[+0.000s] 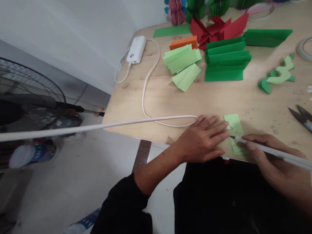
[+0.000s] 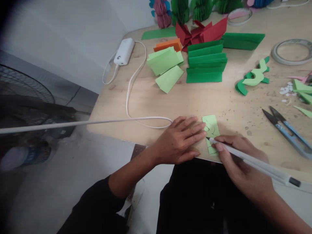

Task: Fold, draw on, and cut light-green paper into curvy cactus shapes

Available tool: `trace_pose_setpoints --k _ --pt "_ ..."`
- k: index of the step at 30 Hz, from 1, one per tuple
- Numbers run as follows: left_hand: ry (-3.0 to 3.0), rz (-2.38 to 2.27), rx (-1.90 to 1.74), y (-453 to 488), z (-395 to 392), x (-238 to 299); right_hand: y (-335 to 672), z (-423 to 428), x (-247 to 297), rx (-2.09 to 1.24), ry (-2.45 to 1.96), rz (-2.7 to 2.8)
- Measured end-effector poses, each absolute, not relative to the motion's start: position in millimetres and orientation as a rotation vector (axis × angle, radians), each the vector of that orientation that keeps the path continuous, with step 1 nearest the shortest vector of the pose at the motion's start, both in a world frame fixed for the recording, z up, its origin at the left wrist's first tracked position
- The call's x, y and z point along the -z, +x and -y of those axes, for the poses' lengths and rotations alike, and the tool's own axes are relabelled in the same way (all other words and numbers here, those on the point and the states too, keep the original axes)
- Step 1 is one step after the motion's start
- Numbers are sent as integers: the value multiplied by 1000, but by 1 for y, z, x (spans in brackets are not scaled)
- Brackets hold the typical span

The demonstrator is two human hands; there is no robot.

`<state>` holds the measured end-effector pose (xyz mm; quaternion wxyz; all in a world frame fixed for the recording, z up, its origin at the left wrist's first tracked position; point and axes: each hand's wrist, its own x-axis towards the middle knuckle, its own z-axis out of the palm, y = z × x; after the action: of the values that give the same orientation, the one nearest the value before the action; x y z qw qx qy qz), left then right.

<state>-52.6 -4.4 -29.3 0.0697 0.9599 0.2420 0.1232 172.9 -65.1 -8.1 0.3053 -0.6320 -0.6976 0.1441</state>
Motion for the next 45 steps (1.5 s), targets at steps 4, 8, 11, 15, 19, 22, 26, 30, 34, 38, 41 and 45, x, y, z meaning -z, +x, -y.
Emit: trace_pose_setpoints --k 4,8,11,15,19,22,26,30,34,38,41,45 --pt "2890 -735 -362 -53 4 28 172 65 8 -376 -1660 1862" --pt "2894 -742 -351 -52 4 27 173 67 7 -366 -1651 1868" --pt "2894 -734 -355 -52 4 27 173 67 6 -352 -1639 1880" --pt "2889 -734 -365 -52 4 27 173 67 6 -358 -1646 1891" --pt "2882 -741 -358 -52 5 27 173 67 5 -381 -1656 1868" --pt "2880 -744 -345 -52 5 27 174 68 5 -384 -1662 1858" --pt "2880 -740 -325 -52 5 26 176 69 6 -369 -1639 1876" --pt "2887 -739 -307 -52 4 26 175 70 7 -357 -1667 1866" --pt "2883 -742 -326 -51 4 26 174 69 7 -323 -1656 1887" --pt "2858 -783 -379 -47 6 25 174 69 6 -285 -1645 1905" --pt "2841 -818 -413 -43 8 23 175 69 8 -262 -1630 1917" --pt "2821 -877 -425 -38 10 23 176 71 11 -273 -1628 1912"
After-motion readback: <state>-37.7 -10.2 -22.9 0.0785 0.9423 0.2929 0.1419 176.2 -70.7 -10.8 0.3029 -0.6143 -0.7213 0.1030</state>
